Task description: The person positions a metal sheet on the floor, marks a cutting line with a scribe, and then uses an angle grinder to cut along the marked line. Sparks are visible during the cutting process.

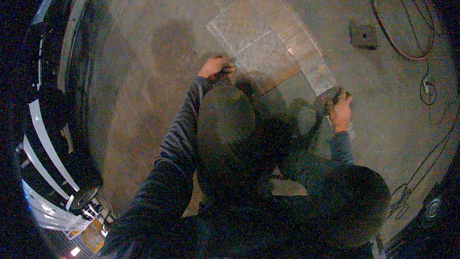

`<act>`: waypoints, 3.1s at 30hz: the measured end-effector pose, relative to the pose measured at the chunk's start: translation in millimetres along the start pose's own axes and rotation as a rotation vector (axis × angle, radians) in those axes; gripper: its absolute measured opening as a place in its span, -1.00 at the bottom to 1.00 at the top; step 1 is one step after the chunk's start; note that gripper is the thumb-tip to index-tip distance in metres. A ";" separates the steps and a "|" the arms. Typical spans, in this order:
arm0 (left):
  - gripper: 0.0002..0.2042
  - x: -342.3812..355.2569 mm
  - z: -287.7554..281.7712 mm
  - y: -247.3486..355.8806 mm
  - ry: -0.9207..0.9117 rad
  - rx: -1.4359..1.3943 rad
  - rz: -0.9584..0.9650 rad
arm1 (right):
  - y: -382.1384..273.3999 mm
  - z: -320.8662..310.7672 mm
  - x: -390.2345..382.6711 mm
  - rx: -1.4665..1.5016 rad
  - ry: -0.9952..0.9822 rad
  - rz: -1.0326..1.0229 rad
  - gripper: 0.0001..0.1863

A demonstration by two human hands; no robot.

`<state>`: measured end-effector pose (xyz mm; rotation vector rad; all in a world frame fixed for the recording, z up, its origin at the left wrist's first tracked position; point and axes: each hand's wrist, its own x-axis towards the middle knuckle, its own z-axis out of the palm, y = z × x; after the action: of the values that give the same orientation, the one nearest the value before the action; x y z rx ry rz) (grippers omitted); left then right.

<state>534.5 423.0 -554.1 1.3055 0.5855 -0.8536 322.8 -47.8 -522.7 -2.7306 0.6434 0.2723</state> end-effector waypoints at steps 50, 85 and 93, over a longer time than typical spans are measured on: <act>-0.86 6.0 -2.0 -6.3 -0.003 -0.079 -0.085 | -46.6 -37.1 22.2 0.302 -0.313 -0.074 -0.39; -0.86 2.7 9.1 -11.4 0.087 -0.217 -0.089 | 85.2 -42.6 -166.5 0.542 -0.323 0.497 -0.79; -0.83 10.9 -18.9 -17.0 -0.021 -0.185 0.002 | 148.4 -93.6 -88.9 0.600 -0.213 0.598 -0.82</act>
<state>528.7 438.5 -576.3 1.1272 0.6311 -0.7914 186.3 -170.7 -452.2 -1.8674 1.2337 0.4161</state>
